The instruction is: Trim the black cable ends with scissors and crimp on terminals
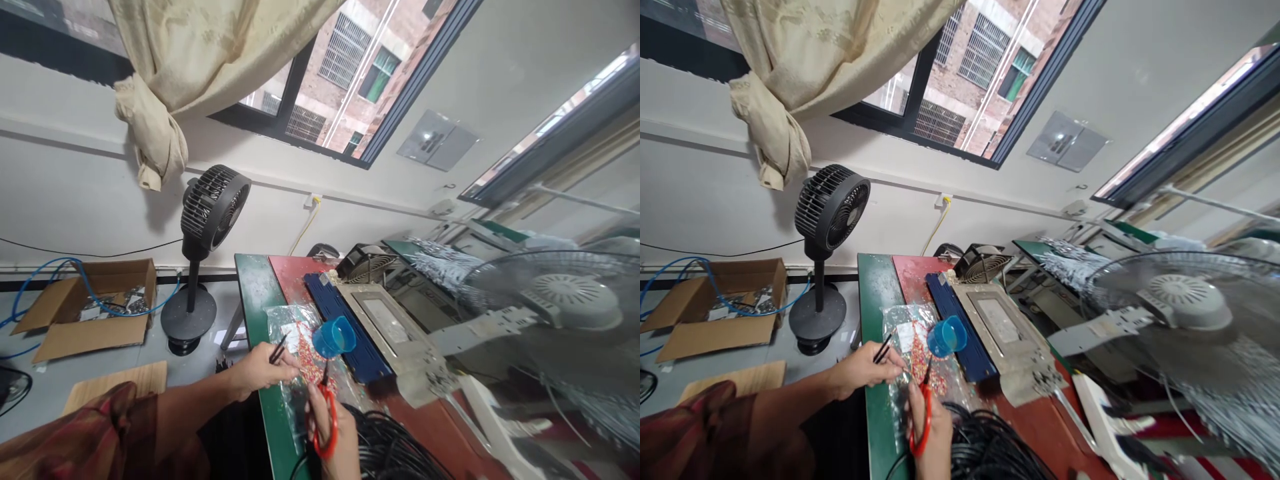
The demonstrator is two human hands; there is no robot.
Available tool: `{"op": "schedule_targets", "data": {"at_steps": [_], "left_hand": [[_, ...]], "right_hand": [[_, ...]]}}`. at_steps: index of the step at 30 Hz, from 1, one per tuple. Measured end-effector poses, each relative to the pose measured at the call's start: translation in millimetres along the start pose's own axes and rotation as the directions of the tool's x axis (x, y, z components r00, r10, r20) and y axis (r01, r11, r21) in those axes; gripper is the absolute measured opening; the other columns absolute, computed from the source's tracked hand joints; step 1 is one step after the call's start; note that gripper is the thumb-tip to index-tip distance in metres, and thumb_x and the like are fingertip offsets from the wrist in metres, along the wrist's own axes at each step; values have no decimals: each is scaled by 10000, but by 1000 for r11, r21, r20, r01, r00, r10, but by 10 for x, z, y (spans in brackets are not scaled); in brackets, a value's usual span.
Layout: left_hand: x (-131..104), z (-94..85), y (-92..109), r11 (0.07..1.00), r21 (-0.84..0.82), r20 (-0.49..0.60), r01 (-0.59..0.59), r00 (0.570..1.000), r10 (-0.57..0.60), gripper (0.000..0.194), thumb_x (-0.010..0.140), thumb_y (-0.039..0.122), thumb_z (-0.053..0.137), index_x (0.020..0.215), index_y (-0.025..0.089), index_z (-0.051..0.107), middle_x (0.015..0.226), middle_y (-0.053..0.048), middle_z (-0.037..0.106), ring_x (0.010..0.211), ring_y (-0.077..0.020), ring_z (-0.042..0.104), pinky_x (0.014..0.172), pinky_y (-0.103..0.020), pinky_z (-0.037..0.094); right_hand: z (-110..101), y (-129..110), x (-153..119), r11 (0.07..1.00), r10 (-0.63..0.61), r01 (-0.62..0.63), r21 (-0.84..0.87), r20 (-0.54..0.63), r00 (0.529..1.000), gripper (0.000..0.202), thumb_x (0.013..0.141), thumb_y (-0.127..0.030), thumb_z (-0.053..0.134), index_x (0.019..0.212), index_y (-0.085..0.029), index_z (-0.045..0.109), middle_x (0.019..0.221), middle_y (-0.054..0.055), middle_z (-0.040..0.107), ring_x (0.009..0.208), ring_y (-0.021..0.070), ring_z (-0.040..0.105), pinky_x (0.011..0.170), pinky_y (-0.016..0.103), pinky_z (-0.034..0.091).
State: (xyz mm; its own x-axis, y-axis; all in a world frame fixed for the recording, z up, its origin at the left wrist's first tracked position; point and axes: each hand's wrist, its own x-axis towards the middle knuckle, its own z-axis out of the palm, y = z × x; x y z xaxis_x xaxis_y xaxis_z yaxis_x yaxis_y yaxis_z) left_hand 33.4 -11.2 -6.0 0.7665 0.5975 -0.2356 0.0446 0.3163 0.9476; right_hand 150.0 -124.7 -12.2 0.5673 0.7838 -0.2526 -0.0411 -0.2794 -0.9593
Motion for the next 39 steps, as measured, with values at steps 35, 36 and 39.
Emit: {"op": "schedule_targets", "data": {"at_steps": [35, 36, 39], "left_hand": [[-84, 143, -86, 976, -206, 191, 71, 981, -31, 351, 652, 434, 689, 719, 111, 569, 560, 37, 516, 385, -7, 290, 394, -191, 128], [-84, 145, -82, 977, -201, 188, 69, 982, -31, 350, 655, 435, 686, 718, 111, 570, 557, 40, 512, 383, -7, 287, 394, -191, 128], [-91, 148, -61, 984, -164, 170, 67, 985, -39, 363, 653, 452, 677, 723, 109, 584, 543, 44, 502, 384, -10, 285, 396, -193, 127]], "right_hand": [[-3, -46, -57, 935, 31, -77, 346, 137, 990, 432, 629, -514, 718, 481, -170, 502, 404, -36, 453, 386, 74, 395, 412, 200, 278], [2, -52, -61, 936, 33, -75, 343, 128, 991, 435, 634, -525, 710, 490, -170, 504, 408, -36, 455, 384, 73, 390, 408, 200, 273], [19, -70, -80, 940, 49, -79, 332, 96, 994, 471, 665, -586, 653, 507, -167, 506, 415, -35, 452, 371, 70, 374, 390, 199, 252]]}}
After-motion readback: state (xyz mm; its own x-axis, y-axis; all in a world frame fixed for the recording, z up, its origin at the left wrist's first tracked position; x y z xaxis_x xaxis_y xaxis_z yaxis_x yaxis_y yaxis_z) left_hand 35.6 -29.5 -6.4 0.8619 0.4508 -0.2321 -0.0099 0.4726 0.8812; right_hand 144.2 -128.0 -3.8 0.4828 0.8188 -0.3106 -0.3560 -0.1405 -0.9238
